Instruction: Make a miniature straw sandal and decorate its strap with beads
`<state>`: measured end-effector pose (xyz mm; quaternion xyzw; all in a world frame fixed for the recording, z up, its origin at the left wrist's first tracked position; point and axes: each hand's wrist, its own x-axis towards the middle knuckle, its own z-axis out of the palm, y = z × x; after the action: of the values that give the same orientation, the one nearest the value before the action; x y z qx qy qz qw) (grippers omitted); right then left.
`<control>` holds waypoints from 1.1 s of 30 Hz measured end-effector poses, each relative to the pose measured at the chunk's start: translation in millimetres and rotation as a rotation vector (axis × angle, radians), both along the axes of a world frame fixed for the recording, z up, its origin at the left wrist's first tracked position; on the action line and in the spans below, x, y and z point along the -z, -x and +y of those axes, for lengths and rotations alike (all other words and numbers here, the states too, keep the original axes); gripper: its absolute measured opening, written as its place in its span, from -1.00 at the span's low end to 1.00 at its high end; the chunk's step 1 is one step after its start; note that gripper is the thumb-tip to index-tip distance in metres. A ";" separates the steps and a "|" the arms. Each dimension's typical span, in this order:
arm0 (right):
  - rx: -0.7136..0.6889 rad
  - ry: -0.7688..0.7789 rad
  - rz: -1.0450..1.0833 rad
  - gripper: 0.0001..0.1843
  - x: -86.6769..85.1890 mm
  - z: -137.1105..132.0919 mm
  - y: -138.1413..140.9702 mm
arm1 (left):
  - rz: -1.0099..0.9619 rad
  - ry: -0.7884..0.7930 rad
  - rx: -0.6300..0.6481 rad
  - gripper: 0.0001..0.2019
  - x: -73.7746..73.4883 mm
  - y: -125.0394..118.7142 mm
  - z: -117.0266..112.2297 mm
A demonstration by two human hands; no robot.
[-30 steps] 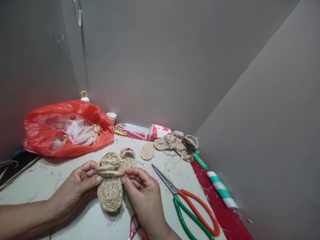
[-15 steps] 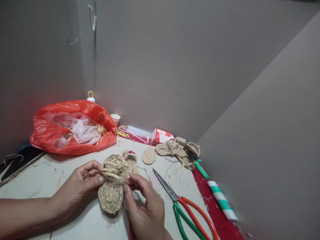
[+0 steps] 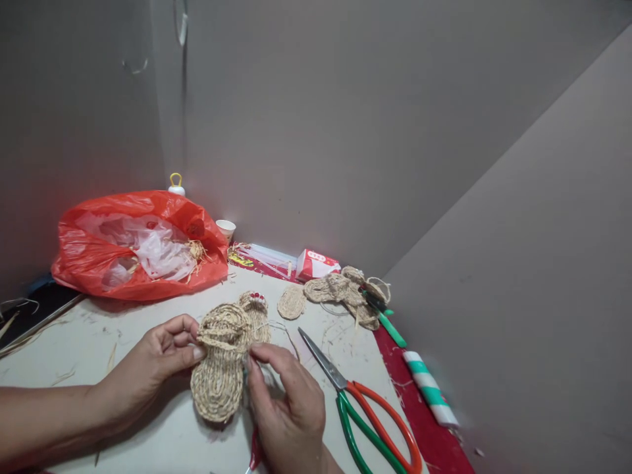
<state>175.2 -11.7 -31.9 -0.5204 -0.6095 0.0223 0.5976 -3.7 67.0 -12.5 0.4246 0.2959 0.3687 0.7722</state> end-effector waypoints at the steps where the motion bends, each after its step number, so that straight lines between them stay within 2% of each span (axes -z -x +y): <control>1: -0.016 0.011 0.007 -0.65 -0.3 0.2 0.1 | -0.003 0.007 0.003 -0.71 -0.6 -0.1 0.1; 6: -0.036 0.085 0.118 -0.73 -2.2 3.3 -0.4 | -0.013 0.046 0.025 -0.71 1.0 -0.4 1.3; 9: -0.056 0.238 0.380 -0.82 -6.8 7.7 -1.0 | 0.000 0.060 0.027 -0.72 3.5 1.0 1.9; 13: -0.200 0.457 0.776 -0.70 -12.2 14.5 -3.0 | 0.029 0.051 0.034 -0.75 3.3 2.5 2.4; 17: -0.293 0.582 0.867 -0.72 -9.8 19.3 -6.1 | 0.062 0.065 0.049 -0.75 -0.3 0.9 3.0; 23: -0.308 0.619 0.774 -0.72 -9.3 22.6 -8.9 | 0.097 0.057 0.031 -0.75 -0.8 0.4 4.6; 27: -0.266 0.621 0.651 -0.84 -16.7 20.1 -10.1 | 0.155 0.007 -0.039 -0.76 0.8 0.6 10.5; 30: -0.183 0.566 0.393 -0.92 -18.9 18.1 -14.0 | 0.196 -0.028 -0.083 -0.77 2.4 -0.2 16.2; 33: -0.084 0.385 -0.005 -0.90 -18.6 18.9 -22.2 | 0.260 -0.062 -0.092 -0.79 4.2 -1.1 21.1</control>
<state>197.4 7.3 -13.3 -0.5992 -0.6168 0.1621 0.4841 -2.6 88.1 -16.6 0.4786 0.4010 0.3544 0.6961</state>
